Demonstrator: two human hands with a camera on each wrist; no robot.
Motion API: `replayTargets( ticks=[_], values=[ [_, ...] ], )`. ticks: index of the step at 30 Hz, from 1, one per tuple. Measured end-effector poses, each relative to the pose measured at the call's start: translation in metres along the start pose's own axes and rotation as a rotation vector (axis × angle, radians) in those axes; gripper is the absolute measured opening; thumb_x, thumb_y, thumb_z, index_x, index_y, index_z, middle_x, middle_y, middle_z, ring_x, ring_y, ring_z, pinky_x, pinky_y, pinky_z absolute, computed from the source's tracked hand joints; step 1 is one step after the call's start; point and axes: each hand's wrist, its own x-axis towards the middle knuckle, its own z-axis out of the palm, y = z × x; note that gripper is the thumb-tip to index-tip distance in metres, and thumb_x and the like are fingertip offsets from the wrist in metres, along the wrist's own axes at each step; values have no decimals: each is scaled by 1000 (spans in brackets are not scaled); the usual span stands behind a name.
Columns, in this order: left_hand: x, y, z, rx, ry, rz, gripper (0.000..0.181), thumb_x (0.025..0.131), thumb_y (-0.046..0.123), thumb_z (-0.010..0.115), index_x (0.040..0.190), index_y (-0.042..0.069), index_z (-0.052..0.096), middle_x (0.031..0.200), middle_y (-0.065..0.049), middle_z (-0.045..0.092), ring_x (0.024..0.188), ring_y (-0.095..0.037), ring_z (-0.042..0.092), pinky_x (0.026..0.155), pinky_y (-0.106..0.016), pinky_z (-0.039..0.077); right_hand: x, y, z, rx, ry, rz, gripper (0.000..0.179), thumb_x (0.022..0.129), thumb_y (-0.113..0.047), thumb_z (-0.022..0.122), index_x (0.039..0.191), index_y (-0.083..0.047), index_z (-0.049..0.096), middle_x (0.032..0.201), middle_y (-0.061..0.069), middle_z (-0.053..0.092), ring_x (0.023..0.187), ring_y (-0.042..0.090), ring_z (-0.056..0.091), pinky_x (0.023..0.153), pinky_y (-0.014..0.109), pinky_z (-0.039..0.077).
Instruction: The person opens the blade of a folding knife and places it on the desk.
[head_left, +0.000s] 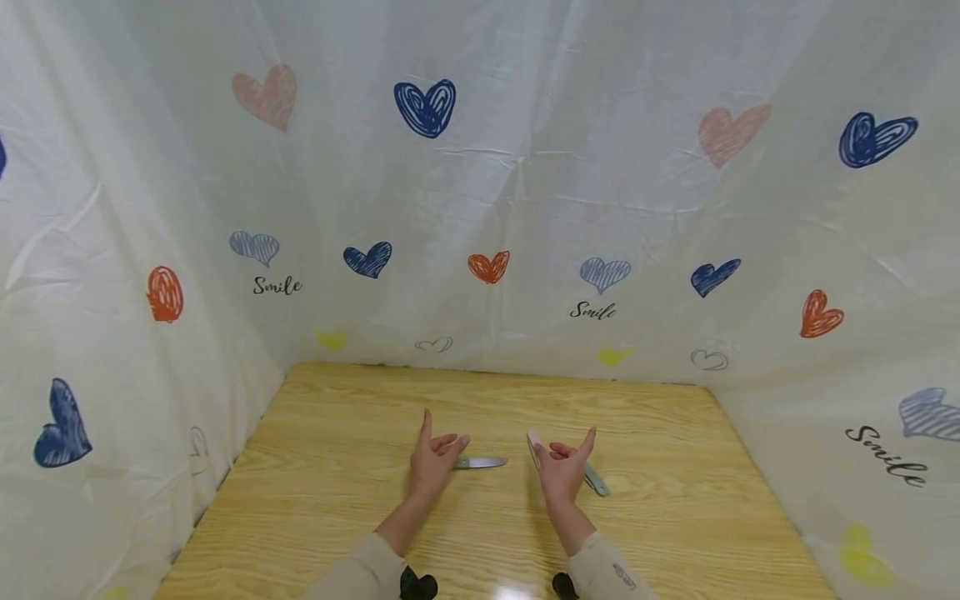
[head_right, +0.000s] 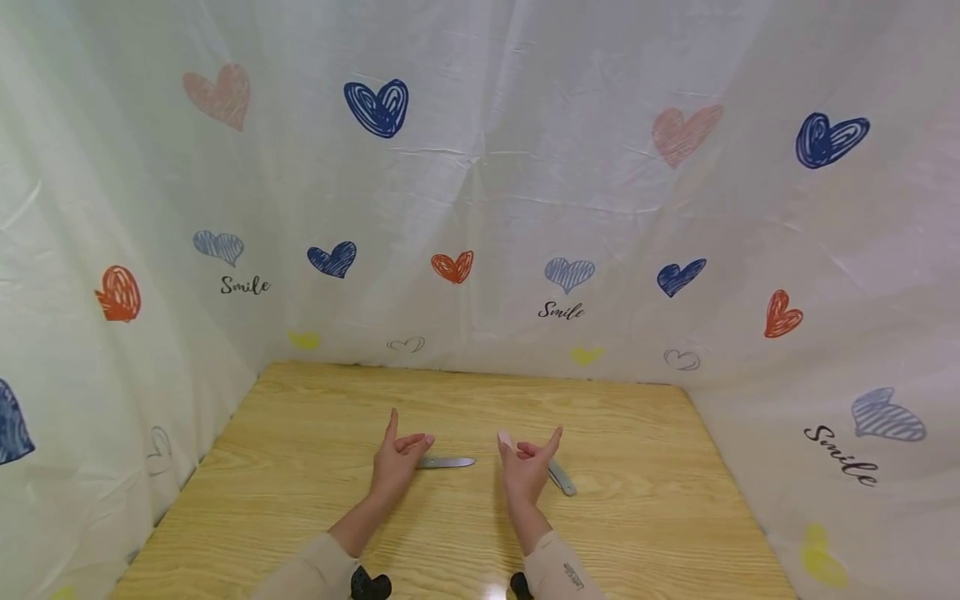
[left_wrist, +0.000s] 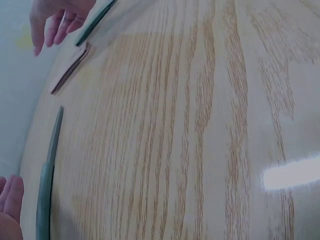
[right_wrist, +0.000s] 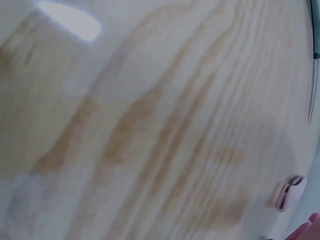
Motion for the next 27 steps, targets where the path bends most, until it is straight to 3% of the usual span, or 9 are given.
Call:
replayTargets(
  ticks=[4,11,21,27],
  values=[
    [-1,2,8,-3,-28,1,100,83,39,76,157,24,11,118,-14,68,103,-25,68,82,-33,57,2,8,-3,-24,16,3,108,79,-8,79,157,-14,4,103,22,64,80,16,53,67,20,44],
    [-2,3,24,-29,-134,16,103,82,36,77,157,22,8,128,-19,62,108,-27,66,85,-33,57,3,18,-5,-84,35,-5,106,76,-8,79,156,-12,10,98,18,66,80,17,54,68,23,43],
    [-8,7,59,107,-155,70,94,82,31,78,156,17,21,133,-17,57,109,-28,62,83,-38,57,-3,25,-3,-111,16,-14,104,74,-2,79,155,-10,14,102,18,66,89,25,59,73,24,45],
    [-7,5,72,162,-145,157,91,81,24,79,153,8,26,134,-21,51,115,-36,56,90,-42,55,-5,26,-1,-124,7,-19,104,73,0,80,155,-12,16,104,19,66,92,26,60,74,24,45]
  ],
)
